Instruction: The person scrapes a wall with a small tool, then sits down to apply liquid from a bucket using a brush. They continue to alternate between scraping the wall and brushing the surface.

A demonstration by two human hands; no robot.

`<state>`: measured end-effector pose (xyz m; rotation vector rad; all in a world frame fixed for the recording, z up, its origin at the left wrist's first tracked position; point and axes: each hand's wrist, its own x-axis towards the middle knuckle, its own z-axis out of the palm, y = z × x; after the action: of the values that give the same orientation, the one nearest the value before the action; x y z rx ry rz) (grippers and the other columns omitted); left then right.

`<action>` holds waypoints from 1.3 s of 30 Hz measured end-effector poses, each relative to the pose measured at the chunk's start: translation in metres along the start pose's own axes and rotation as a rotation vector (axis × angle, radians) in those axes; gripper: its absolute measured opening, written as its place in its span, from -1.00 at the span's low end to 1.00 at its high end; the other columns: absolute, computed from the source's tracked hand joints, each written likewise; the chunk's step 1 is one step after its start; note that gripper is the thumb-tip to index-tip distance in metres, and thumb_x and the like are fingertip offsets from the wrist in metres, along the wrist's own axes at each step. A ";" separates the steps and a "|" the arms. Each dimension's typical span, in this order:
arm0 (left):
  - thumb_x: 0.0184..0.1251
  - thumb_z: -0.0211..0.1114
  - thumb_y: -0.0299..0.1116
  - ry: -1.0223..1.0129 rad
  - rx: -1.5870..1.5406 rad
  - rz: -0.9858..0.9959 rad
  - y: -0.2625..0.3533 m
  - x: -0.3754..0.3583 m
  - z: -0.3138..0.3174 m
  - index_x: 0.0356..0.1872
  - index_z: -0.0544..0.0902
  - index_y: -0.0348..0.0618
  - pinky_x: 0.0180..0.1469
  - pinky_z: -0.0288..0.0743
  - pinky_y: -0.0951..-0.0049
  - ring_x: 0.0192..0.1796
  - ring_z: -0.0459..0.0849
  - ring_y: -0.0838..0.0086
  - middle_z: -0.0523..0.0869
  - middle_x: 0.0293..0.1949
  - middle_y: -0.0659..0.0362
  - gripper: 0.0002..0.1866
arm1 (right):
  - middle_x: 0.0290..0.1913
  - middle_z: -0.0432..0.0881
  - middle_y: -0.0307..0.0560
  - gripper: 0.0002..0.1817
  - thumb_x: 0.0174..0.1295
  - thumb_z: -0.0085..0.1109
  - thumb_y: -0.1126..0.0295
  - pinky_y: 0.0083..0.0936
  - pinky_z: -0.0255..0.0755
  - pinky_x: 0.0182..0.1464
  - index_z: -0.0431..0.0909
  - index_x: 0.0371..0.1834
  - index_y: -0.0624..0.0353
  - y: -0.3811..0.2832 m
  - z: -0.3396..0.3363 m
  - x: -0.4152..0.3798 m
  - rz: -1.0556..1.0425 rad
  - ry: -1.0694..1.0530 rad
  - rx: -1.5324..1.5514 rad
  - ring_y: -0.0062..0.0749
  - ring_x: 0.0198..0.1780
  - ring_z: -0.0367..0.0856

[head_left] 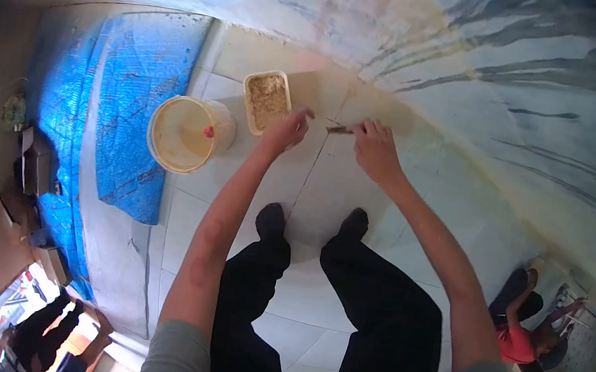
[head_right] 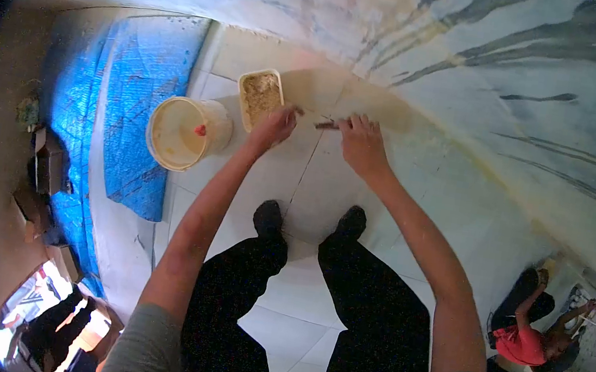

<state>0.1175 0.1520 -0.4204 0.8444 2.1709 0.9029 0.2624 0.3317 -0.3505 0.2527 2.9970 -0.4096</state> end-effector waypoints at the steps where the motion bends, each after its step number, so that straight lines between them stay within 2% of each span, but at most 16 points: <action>1: 0.18 0.07 -0.39 0.006 0.058 0.057 0.008 0.018 -0.003 -0.19 0.55 -0.02 -0.21 0.50 0.11 -0.24 0.64 0.08 0.65 -0.37 -0.01 -0.81 | -0.17 0.47 -0.10 -0.79 0.11 0.08 0.44 -0.25 0.30 0.03 0.52 -0.17 0.11 0.007 0.009 0.012 0.012 0.004 -0.001 -0.23 -0.05 0.46; 3: 0.17 0.06 -0.40 0.013 0.123 0.144 0.005 0.061 -0.001 -0.22 0.57 -0.03 -0.23 0.50 0.11 -0.28 0.65 0.08 0.65 -0.41 0.00 -0.82 | -0.21 0.46 -0.11 -0.82 0.09 0.07 0.43 -0.27 0.31 0.00 0.53 -0.22 0.11 0.022 0.023 0.036 -0.136 0.120 -0.071 -0.24 -0.08 0.46; 5: 0.11 0.07 -0.40 0.045 0.208 0.404 -0.009 0.101 -0.002 -0.29 0.61 -0.05 -0.23 0.52 0.13 -0.30 0.65 0.08 0.67 -0.42 -0.01 -0.82 | -0.22 0.45 -0.12 -0.82 0.07 0.07 0.44 -0.27 0.30 0.00 0.53 -0.23 0.10 0.031 0.032 0.056 -0.161 0.151 -0.093 -0.25 -0.07 0.46; 8: 0.05 0.09 -0.39 0.086 0.282 0.320 0.002 0.138 -0.020 -0.33 0.64 -0.06 -0.20 0.54 0.16 -0.30 0.66 0.07 0.68 -0.39 -0.04 -0.81 | -0.24 0.43 -0.12 -0.82 0.05 0.07 0.46 -0.27 0.29 0.02 0.53 -0.25 0.10 0.045 0.055 0.078 -0.242 0.200 -0.127 -0.26 -0.03 0.44; 10: 0.02 0.11 -0.37 0.139 0.306 0.405 -0.006 0.162 -0.024 -0.32 0.65 -0.05 -0.22 0.56 0.19 -0.28 0.67 0.11 0.69 -0.37 -0.02 -0.80 | -0.25 0.42 -0.12 -0.82 0.04 0.06 0.47 -0.27 0.28 0.04 0.53 -0.25 0.10 0.056 0.069 0.086 -0.277 0.232 -0.154 -0.27 -0.01 0.44; 14: 0.00 0.15 -0.36 0.219 0.452 0.609 -0.018 0.189 -0.039 -0.47 0.64 -0.04 -0.35 0.55 0.21 -0.41 0.66 0.17 0.66 -0.53 0.07 -0.89 | -0.25 0.42 -0.13 -0.81 0.04 0.04 0.46 -0.26 0.27 0.08 0.53 -0.25 0.09 0.068 0.092 0.089 -0.386 0.228 -0.208 -0.27 -0.02 0.42; 16: -0.03 0.17 -0.37 0.086 0.631 0.844 -0.019 0.202 -0.049 -0.56 0.60 -0.07 -0.37 0.54 0.21 -0.45 0.63 0.16 0.62 -0.58 0.07 -0.93 | -0.24 0.42 -0.13 -0.81 0.04 0.03 0.46 -0.25 0.28 0.07 0.53 -0.25 0.09 0.075 0.092 0.096 -0.458 0.273 -0.252 -0.27 -0.04 0.42; 18: -0.04 0.17 -0.37 0.051 0.625 0.912 -0.016 0.202 -0.052 -0.58 0.58 -0.09 -0.36 0.55 0.23 -0.45 0.63 0.14 0.64 -0.55 0.08 -0.93 | -0.23 0.41 -0.13 -0.81 0.01 0.06 0.45 -0.24 0.30 0.07 0.52 -0.26 0.08 0.077 0.092 0.102 -0.537 0.302 -0.266 -0.28 -0.04 0.42; 22: -0.03 0.16 -0.34 0.007 0.708 0.851 -0.011 0.199 -0.056 -0.52 0.62 -0.09 -0.27 0.57 0.23 -0.36 0.66 0.16 0.67 -0.47 0.07 -0.89 | -0.21 0.42 -0.14 -0.74 -0.02 0.07 0.49 -0.25 0.26 0.10 0.52 -0.20 0.12 0.075 0.081 0.107 -0.575 0.302 -0.325 -0.30 0.00 0.41; 24: -0.02 0.17 -0.31 -0.010 0.710 0.833 -0.001 0.197 -0.059 -0.48 0.64 -0.08 -0.24 0.57 0.23 -0.33 0.67 0.17 0.68 -0.44 0.07 -0.86 | -0.23 0.40 -0.16 -0.86 0.01 0.07 0.42 -0.21 0.27 0.15 0.47 -0.31 0.07 0.072 0.074 0.104 -0.588 0.333 -0.378 -0.31 0.02 0.42; 26: -0.05 0.20 -0.19 -0.191 0.957 0.585 0.018 0.190 -0.059 -0.44 0.66 -0.06 -0.18 0.56 0.21 -0.26 0.67 0.17 0.69 -0.39 0.05 -0.79 | -0.23 0.40 -0.16 -0.86 0.02 0.06 0.42 -0.21 0.26 0.16 0.46 -0.31 0.07 0.070 0.068 0.098 -0.591 0.300 -0.431 -0.32 0.03 0.41; 27: -0.06 0.22 -0.07 -0.215 1.020 0.577 0.023 0.191 -0.058 -0.40 0.67 -0.02 -0.14 0.55 0.22 -0.21 0.67 0.18 0.70 -0.34 0.07 -0.71 | -0.22 0.40 -0.16 -0.86 0.03 0.05 0.43 -0.20 0.25 0.17 0.45 -0.30 0.07 0.071 0.067 0.096 -0.596 0.252 -0.469 -0.32 0.04 0.40; 31: -0.03 0.23 -0.03 -0.232 1.071 0.560 0.037 0.186 -0.055 -0.38 0.67 0.00 -0.10 0.55 0.23 -0.15 0.66 0.21 0.70 -0.28 0.09 -0.69 | -0.21 0.40 -0.17 -0.82 0.01 0.09 0.43 -0.20 0.24 0.17 0.43 -0.28 0.07 0.075 0.063 0.084 -0.606 0.293 -0.472 -0.33 0.05 0.38; 33: -0.01 0.22 0.01 -0.255 1.106 0.568 0.049 0.180 -0.054 -0.30 0.66 0.04 -0.09 0.55 0.23 -0.12 0.66 0.22 0.69 -0.25 0.11 -0.66 | -0.27 0.37 -0.21 -0.78 -0.11 0.14 0.48 -0.35 0.28 -0.04 0.42 -0.33 0.06 0.076 0.059 0.079 -0.639 0.354 -0.456 -0.39 -0.04 0.40; 35: 0.01 0.21 0.02 -0.284 1.141 0.538 0.064 0.174 -0.052 -0.22 0.64 0.08 -0.10 0.56 0.22 -0.14 0.66 0.20 0.69 -0.26 0.12 -0.64 | -0.26 0.37 -0.21 -0.77 -0.11 0.15 0.48 -0.35 0.28 -0.04 0.43 -0.32 0.06 0.077 0.052 0.076 -0.635 0.350 -0.473 -0.39 -0.04 0.39; 39: 0.02 0.20 0.01 -0.248 1.143 0.577 0.072 0.176 -0.051 -0.23 0.65 0.08 -0.13 0.56 0.22 -0.18 0.68 0.19 0.70 -0.30 0.10 -0.65 | -0.23 0.36 -0.22 -0.74 -0.10 0.16 0.48 -0.32 0.29 -0.02 0.43 -0.28 0.06 0.073 0.040 0.073 -0.608 0.287 -0.486 -0.40 -0.02 0.39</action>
<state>-0.0025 0.3050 -0.3891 2.0414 2.1333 -0.3520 0.2068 0.4008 -0.4165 -0.7055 3.2657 0.3558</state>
